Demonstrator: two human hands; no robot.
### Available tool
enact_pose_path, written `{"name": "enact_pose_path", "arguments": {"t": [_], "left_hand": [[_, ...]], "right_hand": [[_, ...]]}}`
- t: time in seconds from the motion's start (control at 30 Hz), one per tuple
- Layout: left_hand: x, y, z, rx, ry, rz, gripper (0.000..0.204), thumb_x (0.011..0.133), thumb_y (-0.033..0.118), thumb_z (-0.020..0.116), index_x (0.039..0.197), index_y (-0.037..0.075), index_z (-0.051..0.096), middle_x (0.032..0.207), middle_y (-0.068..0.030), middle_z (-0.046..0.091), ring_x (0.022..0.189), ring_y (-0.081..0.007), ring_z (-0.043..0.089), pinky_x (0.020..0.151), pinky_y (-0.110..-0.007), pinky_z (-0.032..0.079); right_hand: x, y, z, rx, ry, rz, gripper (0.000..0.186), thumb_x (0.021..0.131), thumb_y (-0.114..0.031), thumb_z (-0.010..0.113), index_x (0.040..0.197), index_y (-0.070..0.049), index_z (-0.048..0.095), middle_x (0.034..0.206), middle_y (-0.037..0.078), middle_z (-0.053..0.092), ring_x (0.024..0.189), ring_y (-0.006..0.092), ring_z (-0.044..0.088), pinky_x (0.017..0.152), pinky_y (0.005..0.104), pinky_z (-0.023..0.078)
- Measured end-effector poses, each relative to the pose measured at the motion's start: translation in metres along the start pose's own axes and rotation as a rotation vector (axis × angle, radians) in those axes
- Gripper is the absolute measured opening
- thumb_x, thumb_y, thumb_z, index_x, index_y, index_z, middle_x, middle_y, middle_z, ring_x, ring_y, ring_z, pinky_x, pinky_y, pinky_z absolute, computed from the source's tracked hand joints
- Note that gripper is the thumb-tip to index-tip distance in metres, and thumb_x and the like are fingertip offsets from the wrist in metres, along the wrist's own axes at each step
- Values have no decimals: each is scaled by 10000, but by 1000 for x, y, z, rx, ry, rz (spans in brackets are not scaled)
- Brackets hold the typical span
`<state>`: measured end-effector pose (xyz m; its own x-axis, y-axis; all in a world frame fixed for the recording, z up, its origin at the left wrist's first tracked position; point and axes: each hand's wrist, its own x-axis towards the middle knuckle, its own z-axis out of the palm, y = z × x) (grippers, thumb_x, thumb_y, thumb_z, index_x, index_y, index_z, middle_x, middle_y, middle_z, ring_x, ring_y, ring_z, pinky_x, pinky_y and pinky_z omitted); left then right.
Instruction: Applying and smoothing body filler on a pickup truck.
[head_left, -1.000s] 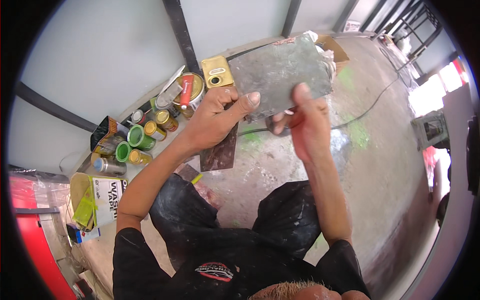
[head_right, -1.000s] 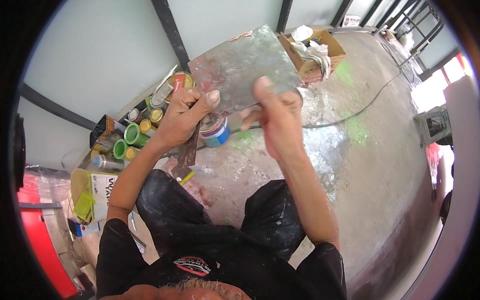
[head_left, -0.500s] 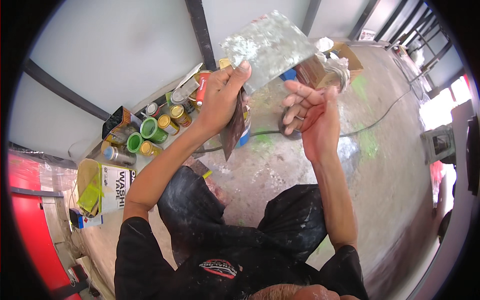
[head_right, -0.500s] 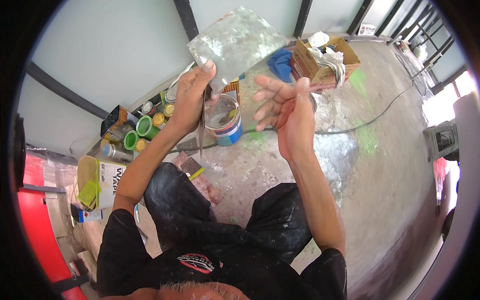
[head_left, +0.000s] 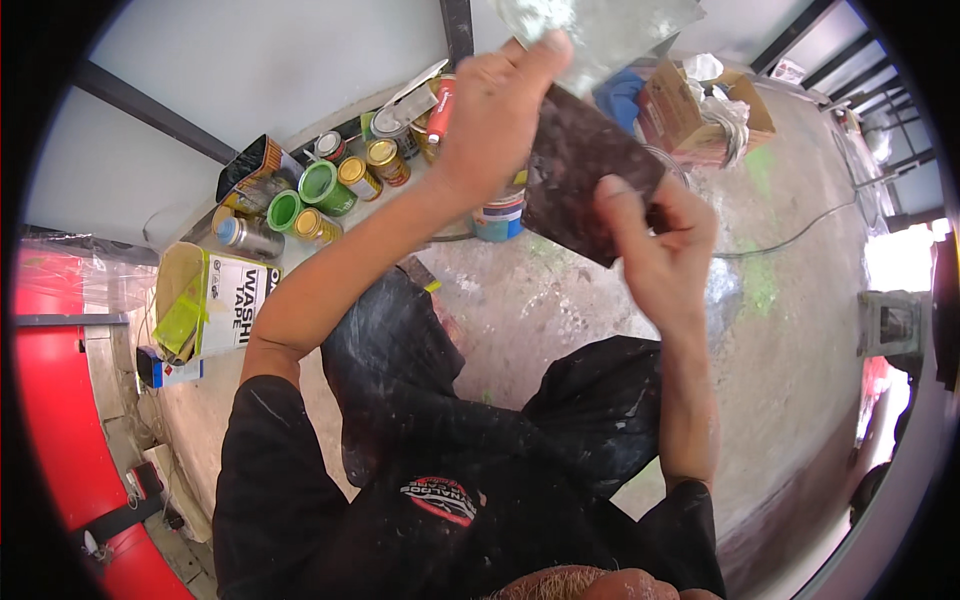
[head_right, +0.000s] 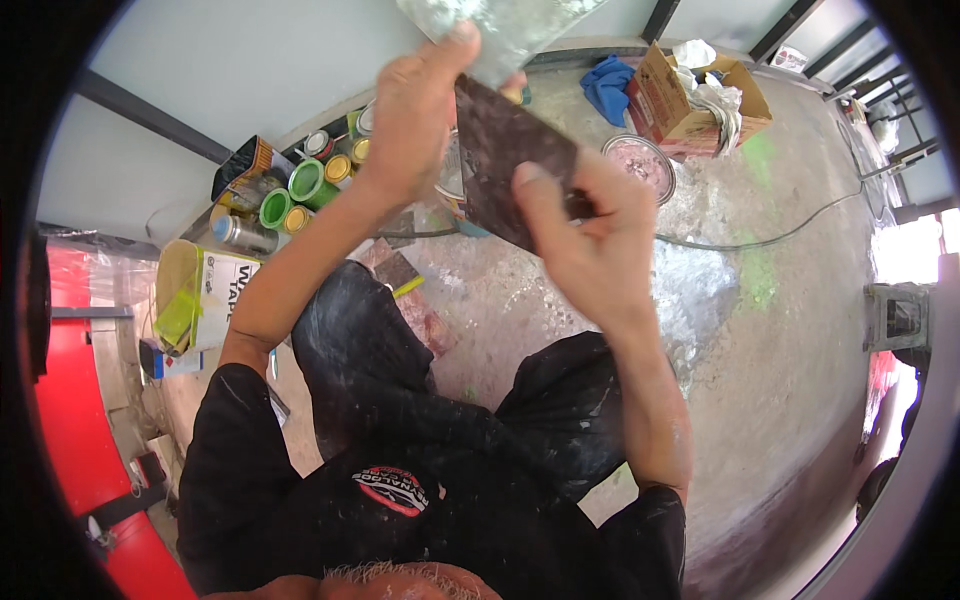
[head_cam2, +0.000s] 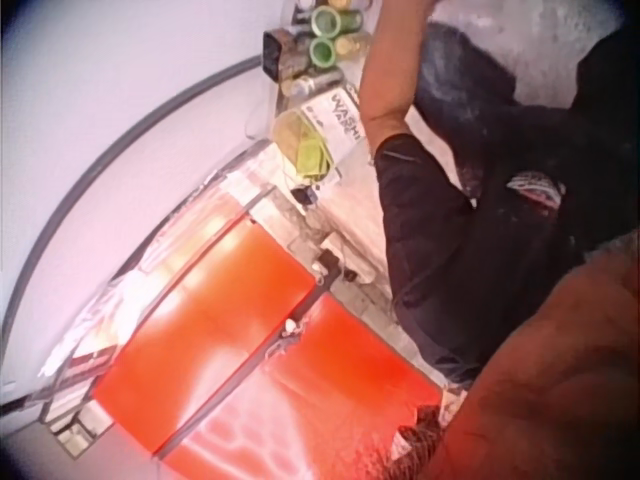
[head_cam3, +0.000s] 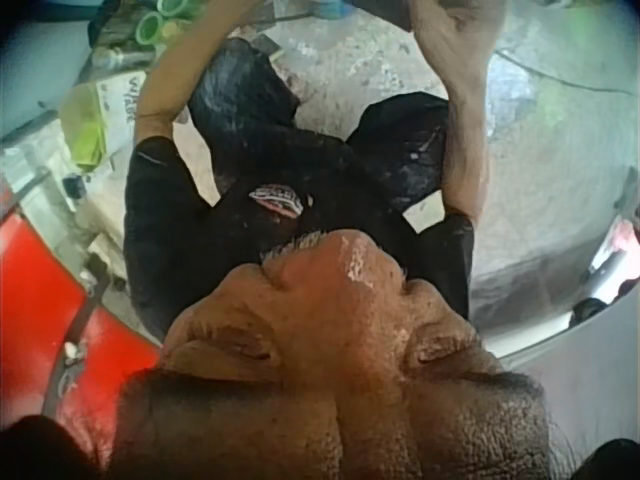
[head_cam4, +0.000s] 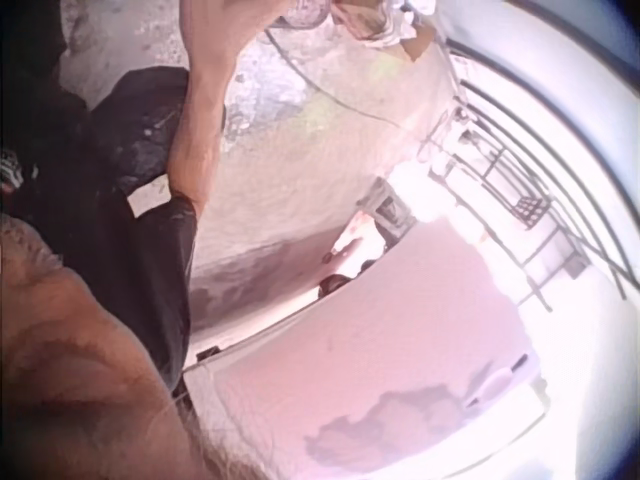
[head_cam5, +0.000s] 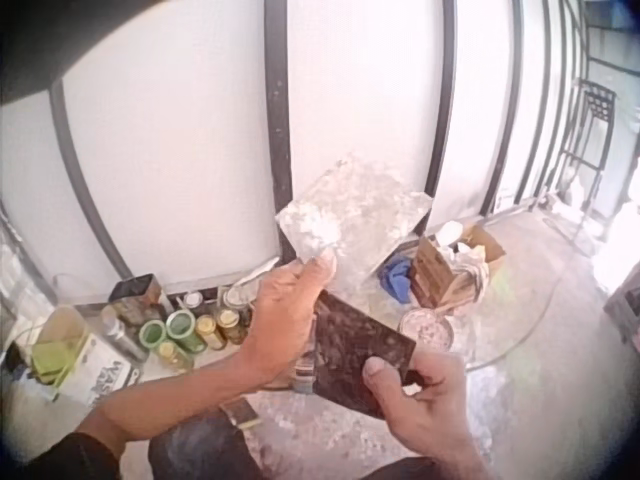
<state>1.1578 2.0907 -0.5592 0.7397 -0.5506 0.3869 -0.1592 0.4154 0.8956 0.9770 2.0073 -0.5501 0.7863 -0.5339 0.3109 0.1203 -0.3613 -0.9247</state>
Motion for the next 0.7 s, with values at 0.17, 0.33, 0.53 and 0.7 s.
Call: {"name": "enact_pose_path", "arguments": {"t": [0.17, 0.33, 0.53, 0.7], "left_hand": [[16, 30, -20, -334, -112, -86, 326, 991, 278, 623, 1101, -27, 597, 895, -106, 702, 743, -163, 695, 717, -306, 607], [11, 58, -31, -250, 48, -48, 247, 964, 227, 656, 1082, 18, 598, 844, -67, 671, 707, -139, 676, 674, -284, 602], [-31, 95, -55, -267, 182, -73, 229, 961, 208, 646, 1120, 46, 614, 918, -55, 676, 769, -157, 663, 696, -317, 569], [-87, 89, -66, -212, 293, -101, 273, 941, 169, 648, 1182, 61, 578, 978, -55, 660, 820, -167, 632, 644, -325, 520]], "right_hand": [[13, -2, -28, 344, 113, 29, 110, 944, -124, 671, 920, -26, 715, 815, -13, 680, 705, 42, 578, 658, 222, 456], [26, 24, -53, 508, 24, 201, 132, 913, -99, 686, 1019, -26, 717, 921, 37, 732, 800, 86, 661, 774, 257, 522], [27, 89, -17, 441, -304, 462, 206, 945, -216, 676, 1004, -21, 709, 902, 38, 733, 786, 83, 661, 765, 258, 527], [32, 122, 38, 15, -435, 916, 487, 985, -477, 564, 1091, -20, 697, 939, 35, 687, 815, 95, 598, 792, 274, 476]]}}
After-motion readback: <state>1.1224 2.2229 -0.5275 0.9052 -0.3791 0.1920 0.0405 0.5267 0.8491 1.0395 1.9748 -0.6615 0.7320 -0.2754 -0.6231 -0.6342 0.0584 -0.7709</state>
